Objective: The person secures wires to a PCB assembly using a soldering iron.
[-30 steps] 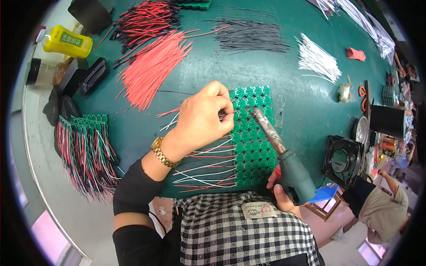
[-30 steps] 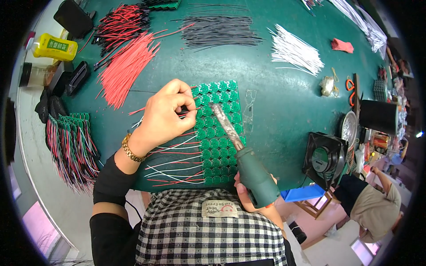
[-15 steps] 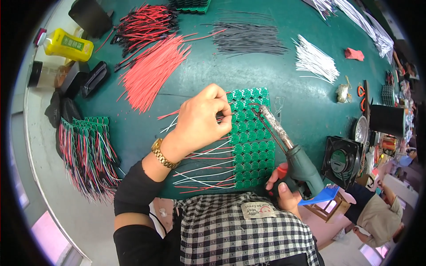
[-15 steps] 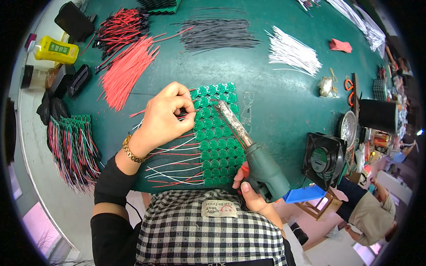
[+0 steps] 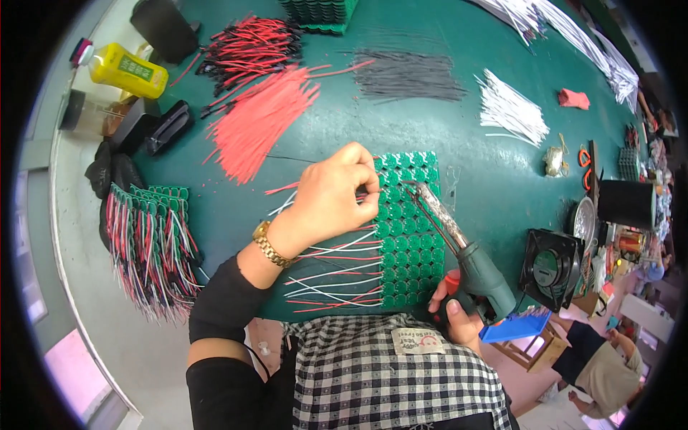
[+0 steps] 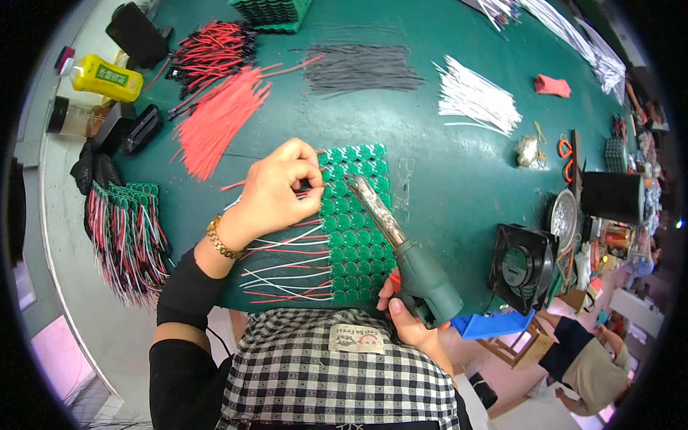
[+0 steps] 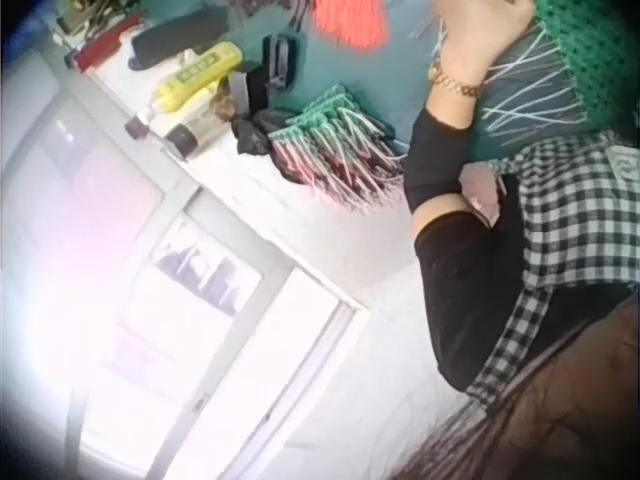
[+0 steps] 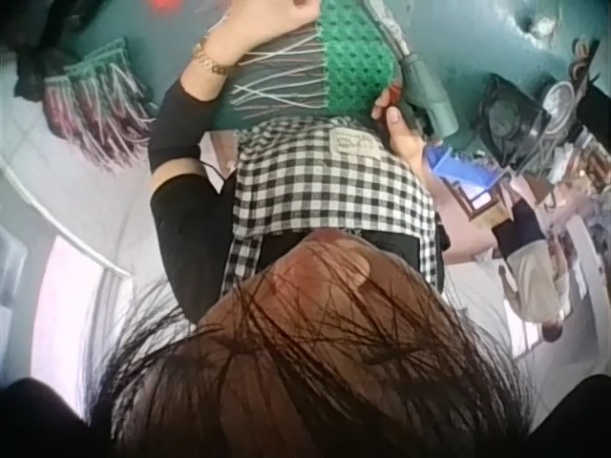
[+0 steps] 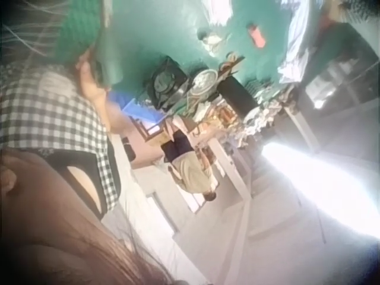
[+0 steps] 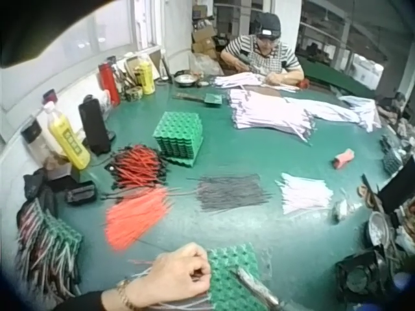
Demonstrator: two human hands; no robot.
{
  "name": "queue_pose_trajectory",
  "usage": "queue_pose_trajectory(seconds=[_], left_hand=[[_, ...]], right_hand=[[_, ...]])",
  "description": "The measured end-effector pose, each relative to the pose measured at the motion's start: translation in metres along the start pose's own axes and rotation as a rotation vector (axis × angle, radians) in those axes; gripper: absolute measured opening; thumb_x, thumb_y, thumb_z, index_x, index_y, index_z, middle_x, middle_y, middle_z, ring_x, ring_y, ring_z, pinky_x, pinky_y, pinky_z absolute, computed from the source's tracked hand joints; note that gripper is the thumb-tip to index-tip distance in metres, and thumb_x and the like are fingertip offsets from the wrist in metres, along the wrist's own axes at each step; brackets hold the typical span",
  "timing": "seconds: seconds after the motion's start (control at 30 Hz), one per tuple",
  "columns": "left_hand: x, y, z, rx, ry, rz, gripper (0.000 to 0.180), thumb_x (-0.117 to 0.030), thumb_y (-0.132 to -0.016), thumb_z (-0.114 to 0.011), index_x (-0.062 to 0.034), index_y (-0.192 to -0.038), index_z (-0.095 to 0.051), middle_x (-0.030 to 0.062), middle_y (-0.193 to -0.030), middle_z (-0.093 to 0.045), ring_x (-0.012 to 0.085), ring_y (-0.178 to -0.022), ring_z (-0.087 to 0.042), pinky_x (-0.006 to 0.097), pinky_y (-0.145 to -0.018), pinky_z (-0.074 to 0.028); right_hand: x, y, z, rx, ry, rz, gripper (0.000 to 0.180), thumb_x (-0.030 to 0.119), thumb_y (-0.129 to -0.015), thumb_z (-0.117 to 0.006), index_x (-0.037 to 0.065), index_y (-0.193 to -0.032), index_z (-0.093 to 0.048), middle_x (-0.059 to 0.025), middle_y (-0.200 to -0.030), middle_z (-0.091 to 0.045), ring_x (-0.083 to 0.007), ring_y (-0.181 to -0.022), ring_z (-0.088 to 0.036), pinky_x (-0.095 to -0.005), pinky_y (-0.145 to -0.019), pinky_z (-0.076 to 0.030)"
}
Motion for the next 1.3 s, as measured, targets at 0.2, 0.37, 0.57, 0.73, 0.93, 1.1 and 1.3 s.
queue_pose_trajectory(seconds=[0.2,0.37,0.57,0.73,0.93,1.1,1.3], left_hand=[[-0.008,0.001,0.008,0.061,-0.11,-0.124,0.009,-0.006,-0.07,-0.065,-0.0061,-0.071,-0.056,0.0071,-0.087,-0.057,0.0218,-0.067,-0.06,0.032,-0.06,-0.049],[0.046,-0.048,0.133,-0.468,-0.641,0.041,0.005,-0.008,-0.077,-0.066,-0.0067,-0.079,-0.062,0.0097,-0.093,-0.056,0.0298,-0.081,-0.058,0.039,-0.07,-0.049],[0.085,-0.06,0.173,-0.411,-0.807,0.099,0.006,-0.011,-0.078,-0.066,-0.0073,-0.082,-0.062,0.0102,-0.096,-0.056,0.0287,-0.096,-0.056,0.04,-0.079,-0.047],[0.071,-0.057,0.174,-0.446,-0.726,-0.043,0.009,-0.009,-0.076,-0.068,-0.0073,-0.081,-0.061,0.009,-0.104,-0.057,0.0273,-0.104,-0.052,0.042,-0.085,-0.042],[0.081,-0.06,0.186,-0.453,-0.742,-0.116,0.006,-0.012,-0.076,-0.068,-0.0096,-0.076,-0.063,0.0031,-0.109,-0.058,0.026,-0.106,-0.051,0.043,-0.087,-0.04],[0.073,-0.061,0.172,-0.338,-1.031,-0.182,0.012,-0.015,-0.073,-0.071,-0.0074,-0.078,-0.063,0.0064,-0.115,-0.057,0.0281,-0.1,-0.054,0.04,-0.084,-0.044],[0.069,-0.067,0.204,-0.608,-0.587,-0.196,0.008,-0.013,-0.077,-0.068,-0.006,-0.08,-0.064,0.0071,-0.092,-0.062,0.028,-0.085,-0.059,0.038,-0.074,-0.047]], right_hand=[[0.002,0.006,0.0,-0.019,-0.049,0.008,0.053,0.021,-0.079,-0.067,-0.001,-0.122,-0.046,-0.0124,-0.085,-0.059,-0.02,-0.066,-0.057,-0.0323,-0.061,-0.049],[0.003,0.01,0.011,-0.018,-0.081,0.105,0.049,0.02,-0.081,-0.067,-0.001,-0.121,-0.046,-0.0124,-0.085,-0.059,-0.0199,-0.066,-0.058,-0.0322,-0.061,-0.049],[-0.002,0.011,0.015,-0.044,-0.124,0.09,0.049,0.016,-0.08,-0.065,-0.002,-0.121,-0.046,-0.0125,-0.082,-0.059,-0.0196,-0.062,-0.057,-0.0312,-0.058,-0.049],[0.007,0.013,0.013,-0.04,-0.082,0.072,0.045,0.014,-0.081,-0.063,-0.002,-0.12,-0.047,-0.0123,-0.085,-0.059,-0.0196,-0.066,-0.058,-0.0316,-0.061,-0.049],[0.009,0.017,0.011,-0.014,-0.07,0.077,0.045,0.013,-0.083,-0.062,-0.003,-0.121,-0.046,-0.0121,-0.085,-0.059,-0.0195,-0.067,-0.058,-0.0319,-0.061,-0.049],[0.005,0.013,0.012,0.02,-0.054,0.094,0.044,0.014,-0.084,-0.062,-0.002,-0.122,-0.046,-0.0119,-0.085,-0.059,-0.0197,-0.067,-0.058,-0.0325,-0.062,-0.049],[0.012,0.014,0.004,0.096,-0.017,0.071,0.039,0.008,-0.085,-0.059,0.0,-0.122,-0.048,-0.0094,-0.089,-0.06,-0.0152,-0.07,-0.058,-0.0288,-0.063,-0.05]])
Point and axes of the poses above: each hand's wrist, its own y-axis away from the middle knuckle, its own z-axis out of the back of the hand, x = y × z, the point moved 7 cm from there along -y, towards the middle knuckle
